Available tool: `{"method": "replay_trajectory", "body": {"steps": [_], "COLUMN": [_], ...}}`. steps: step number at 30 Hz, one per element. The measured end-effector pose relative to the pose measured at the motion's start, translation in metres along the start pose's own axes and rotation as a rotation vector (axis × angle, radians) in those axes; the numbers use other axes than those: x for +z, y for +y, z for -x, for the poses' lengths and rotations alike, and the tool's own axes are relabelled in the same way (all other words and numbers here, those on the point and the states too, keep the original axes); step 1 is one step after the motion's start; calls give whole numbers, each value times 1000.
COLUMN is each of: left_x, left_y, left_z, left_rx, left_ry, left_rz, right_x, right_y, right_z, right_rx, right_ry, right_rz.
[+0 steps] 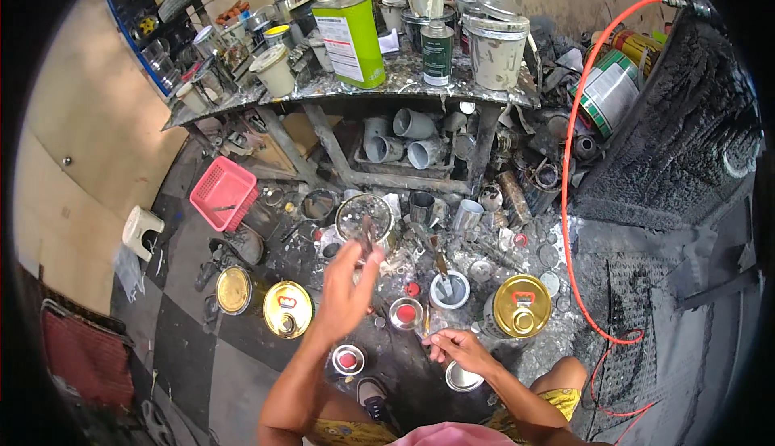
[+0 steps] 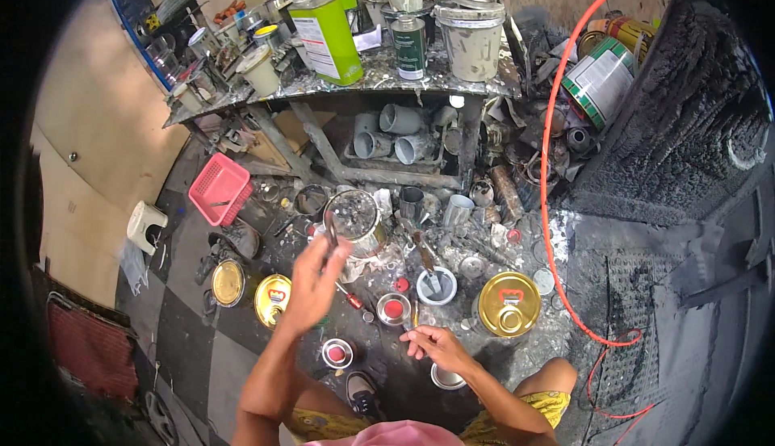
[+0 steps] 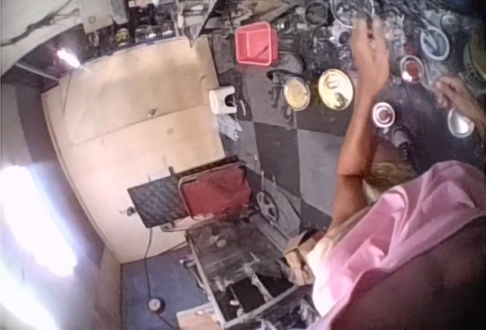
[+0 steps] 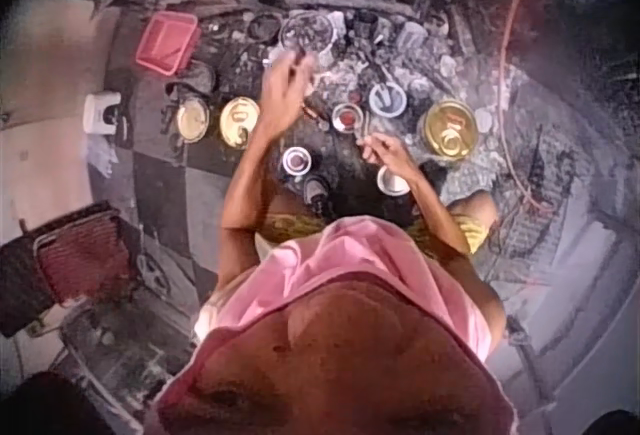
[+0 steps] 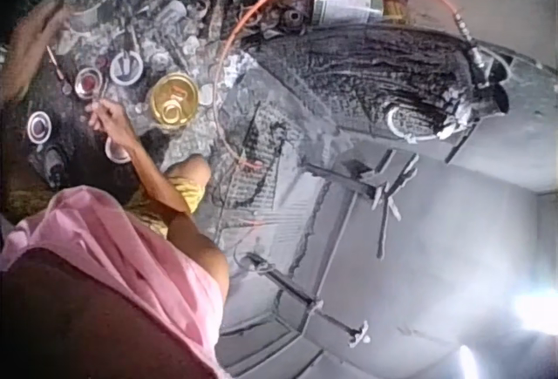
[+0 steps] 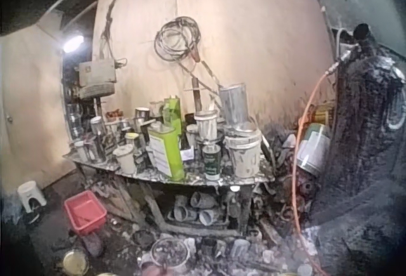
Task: The person opens paint cans using a screwdriver, pours paint from one container to another, and stirs the mixture with a brush.
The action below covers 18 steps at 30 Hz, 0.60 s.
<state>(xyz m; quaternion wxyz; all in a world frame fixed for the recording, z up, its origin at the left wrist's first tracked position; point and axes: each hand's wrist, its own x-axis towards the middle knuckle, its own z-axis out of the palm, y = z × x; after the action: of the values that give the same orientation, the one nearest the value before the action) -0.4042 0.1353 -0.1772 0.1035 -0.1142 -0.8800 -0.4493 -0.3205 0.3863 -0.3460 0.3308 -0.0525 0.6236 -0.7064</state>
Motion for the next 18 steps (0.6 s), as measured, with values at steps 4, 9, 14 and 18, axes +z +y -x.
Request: {"method": "replay_trajectory", "body": {"steps": [4,9,14,18], "left_x": [-31,-56,-69,-64], "left_y": [-40,-74,-106,-112], "left_z": [-82,-192,-229,-237], "left_rx": [257,350,322,387], "left_ry": [182,293,176,197], "left_rz": [-190,-609,-783,-856], "right_x": [5,-14,-61,-100], "right_y": [1,-13,-76,-134], "right_z": [-5,-24,-84,-156], "right_rx": [13,-84,-257,-529], "right_ry": [-38,-57,1,196], "right_rz": [34,192,534,914]}}
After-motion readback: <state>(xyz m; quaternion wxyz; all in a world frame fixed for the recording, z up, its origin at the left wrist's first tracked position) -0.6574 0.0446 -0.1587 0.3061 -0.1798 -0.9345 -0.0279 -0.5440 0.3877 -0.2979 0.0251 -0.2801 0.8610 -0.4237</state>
